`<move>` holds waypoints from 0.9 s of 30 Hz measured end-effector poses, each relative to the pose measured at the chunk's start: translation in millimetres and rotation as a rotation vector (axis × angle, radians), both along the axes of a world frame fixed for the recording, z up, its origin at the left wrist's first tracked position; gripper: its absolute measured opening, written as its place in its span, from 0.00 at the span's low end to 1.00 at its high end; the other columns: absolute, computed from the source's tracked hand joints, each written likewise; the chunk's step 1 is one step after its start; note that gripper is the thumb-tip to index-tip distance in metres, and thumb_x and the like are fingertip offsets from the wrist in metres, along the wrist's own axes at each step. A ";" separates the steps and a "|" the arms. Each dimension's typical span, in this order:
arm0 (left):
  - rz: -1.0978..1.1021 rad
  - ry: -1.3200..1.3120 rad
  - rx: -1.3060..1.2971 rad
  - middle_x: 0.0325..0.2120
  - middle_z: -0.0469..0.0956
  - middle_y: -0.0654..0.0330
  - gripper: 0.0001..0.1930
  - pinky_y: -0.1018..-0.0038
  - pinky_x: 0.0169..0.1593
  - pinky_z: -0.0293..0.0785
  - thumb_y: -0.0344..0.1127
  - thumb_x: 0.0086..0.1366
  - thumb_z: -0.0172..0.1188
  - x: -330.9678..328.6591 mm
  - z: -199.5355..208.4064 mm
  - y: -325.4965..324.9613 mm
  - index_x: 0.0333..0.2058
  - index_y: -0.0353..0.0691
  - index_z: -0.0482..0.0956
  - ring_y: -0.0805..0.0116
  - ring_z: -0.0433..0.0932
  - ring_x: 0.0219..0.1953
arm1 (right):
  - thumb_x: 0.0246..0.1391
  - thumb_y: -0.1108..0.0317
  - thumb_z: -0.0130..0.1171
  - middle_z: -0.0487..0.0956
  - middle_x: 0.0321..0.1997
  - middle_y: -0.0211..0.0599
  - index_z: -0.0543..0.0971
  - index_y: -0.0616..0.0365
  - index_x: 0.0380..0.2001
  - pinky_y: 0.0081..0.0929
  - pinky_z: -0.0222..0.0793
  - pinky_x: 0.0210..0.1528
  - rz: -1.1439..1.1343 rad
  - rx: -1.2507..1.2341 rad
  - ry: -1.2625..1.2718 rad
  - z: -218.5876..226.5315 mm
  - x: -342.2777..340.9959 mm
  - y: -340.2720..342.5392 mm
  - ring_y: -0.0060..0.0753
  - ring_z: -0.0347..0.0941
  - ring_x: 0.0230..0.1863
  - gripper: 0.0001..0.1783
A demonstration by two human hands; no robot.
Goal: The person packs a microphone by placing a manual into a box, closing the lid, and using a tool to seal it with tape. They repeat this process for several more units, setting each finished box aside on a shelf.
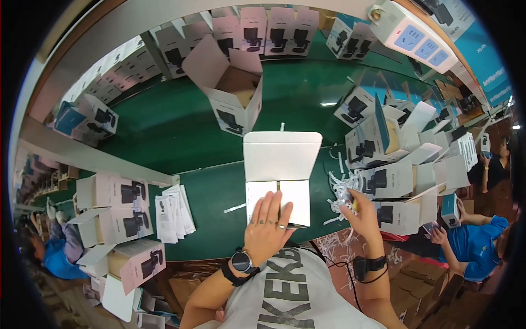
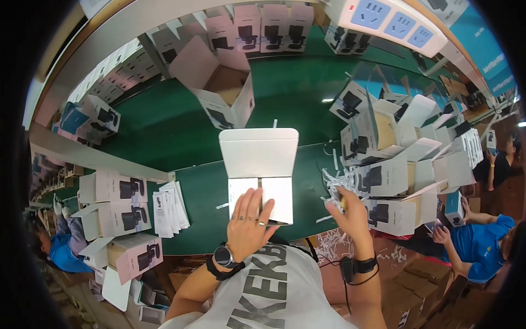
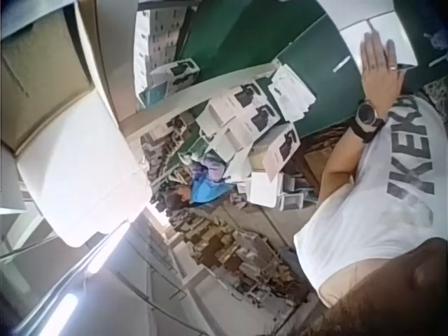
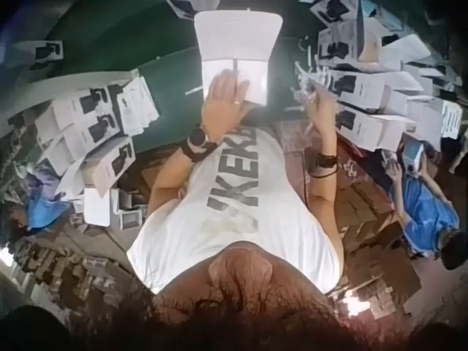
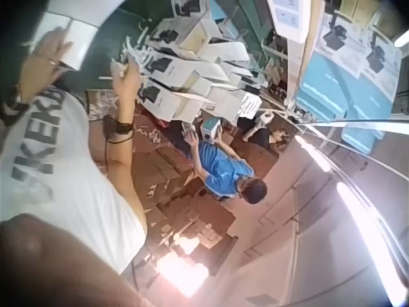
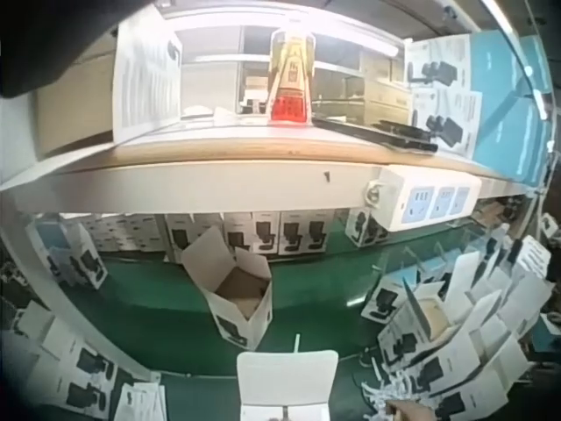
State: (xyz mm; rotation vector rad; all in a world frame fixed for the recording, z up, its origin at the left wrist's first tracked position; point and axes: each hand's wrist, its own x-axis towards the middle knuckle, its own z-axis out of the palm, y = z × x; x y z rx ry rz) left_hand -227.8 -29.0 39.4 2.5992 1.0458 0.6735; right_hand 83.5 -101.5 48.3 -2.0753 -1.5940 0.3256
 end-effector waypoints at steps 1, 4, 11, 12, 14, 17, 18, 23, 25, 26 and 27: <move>0.010 0.015 0.005 0.72 0.62 0.43 0.41 0.48 0.75 0.53 0.47 0.61 0.70 -2.8 -1.1 -1.0 0.69 0.38 0.67 0.40 0.60 0.74 | 0.61 0.72 0.63 0.82 0.36 0.47 0.82 0.62 0.45 0.35 0.74 0.39 0.093 0.057 0.090 22.7 -29.9 20.5 0.47 0.80 0.35 0.10; -0.019 0.064 0.047 0.67 0.67 0.38 0.33 0.49 0.76 0.54 0.43 0.65 0.63 -7.5 -2.0 -5.6 0.66 0.36 0.71 0.40 0.63 0.72 | 0.56 0.72 0.69 0.83 0.38 0.43 0.85 0.60 0.41 0.38 0.77 0.42 0.317 0.256 0.152 45.1 -117.8 70.5 0.45 0.82 0.38 0.09; -0.038 0.145 0.105 0.58 0.74 0.43 0.25 0.51 0.75 0.57 0.39 0.64 0.62 -16.9 -11.9 -13.2 0.58 0.35 0.77 0.44 0.71 0.65 | 0.50 0.71 0.70 0.83 0.33 0.30 0.85 0.53 0.33 0.36 0.74 0.36 0.440 0.433 -0.066 12.6 -188.6 127.6 0.41 0.81 0.34 0.06; -0.045 0.120 0.122 0.55 0.76 0.44 0.25 0.51 0.75 0.59 0.38 0.63 0.66 -17.9 -12.3 -11.4 0.56 0.35 0.78 0.44 0.72 0.63 | 0.50 0.71 0.71 0.83 0.33 0.30 0.85 0.52 0.33 0.36 0.74 0.35 0.442 0.443 -0.061 9.9 -187.5 128.3 0.41 0.81 0.34 0.06; -0.039 0.101 0.113 0.54 0.77 0.45 0.24 0.52 0.73 0.61 0.38 0.63 0.65 -21.2 -15.5 -10.4 0.56 0.35 0.79 0.44 0.74 0.62 | 0.49 0.70 0.71 0.82 0.33 0.28 0.84 0.51 0.33 0.35 0.73 0.33 0.441 0.462 -0.051 8.3 -187.4 128.3 0.39 0.81 0.34 0.06; -0.049 0.071 0.103 0.50 0.79 0.45 0.22 0.53 0.70 0.67 0.37 0.63 0.64 -24.1 -21.3 -9.7 0.54 0.35 0.80 0.45 0.76 0.60 | 0.48 0.68 0.71 0.81 0.32 0.30 0.84 0.51 0.32 0.37 0.73 0.35 0.593 0.467 0.026 11.8 -199.2 131.0 0.41 0.80 0.34 0.07; -0.061 0.102 0.039 0.49 0.81 0.46 0.21 0.54 0.68 0.68 0.37 0.63 0.61 -24.0 -23.5 -10.9 0.54 0.36 0.81 0.47 0.77 0.58 | 0.48 0.67 0.71 0.80 0.32 0.31 0.83 0.51 0.32 0.37 0.74 0.35 0.666 0.471 0.067 14.6 -202.3 132.2 0.42 0.80 0.34 0.08; -0.025 0.308 -0.213 0.45 0.83 0.47 0.20 0.63 0.45 0.83 0.35 0.62 0.59 -27.5 -1.5 -13.5 0.52 0.40 0.83 0.53 0.82 0.51 | 0.43 0.64 0.72 0.79 0.31 0.36 0.83 0.53 0.32 0.43 0.75 0.36 0.561 0.210 0.041 20.2 -209.5 129.4 0.49 0.79 0.35 0.12; -0.035 0.220 -0.047 0.46 0.83 0.50 0.18 0.65 0.40 0.83 0.36 0.63 0.58 -26.6 -14.1 -18.6 0.51 0.41 0.84 0.56 0.84 0.45 | 0.40 0.66 0.71 0.78 0.31 0.42 0.82 0.54 0.33 0.44 0.76 0.37 0.645 0.202 0.046 21.5 -197.2 123.8 0.53 0.79 0.35 0.14; -0.014 0.151 -0.018 0.52 0.80 0.49 0.20 0.65 0.48 0.82 0.36 0.64 0.57 -25.2 -14.8 -21.2 0.54 0.39 0.82 0.54 0.82 0.52 | 0.41 0.69 0.68 0.78 0.32 0.46 0.83 0.56 0.34 0.43 0.76 0.39 0.634 0.179 0.122 40.5 -188.9 112.7 0.55 0.78 0.36 0.13; 0.006 0.083 0.016 0.58 0.78 0.47 0.22 0.65 0.55 0.80 0.35 0.65 0.56 -27.8 -16.6 -22.8 0.57 0.37 0.80 0.52 0.80 0.58 | 0.45 0.73 0.67 0.79 0.33 0.44 0.82 0.58 0.36 0.38 0.76 0.40 0.540 0.207 0.201 40.7 -173.5 97.9 0.48 0.79 0.35 0.11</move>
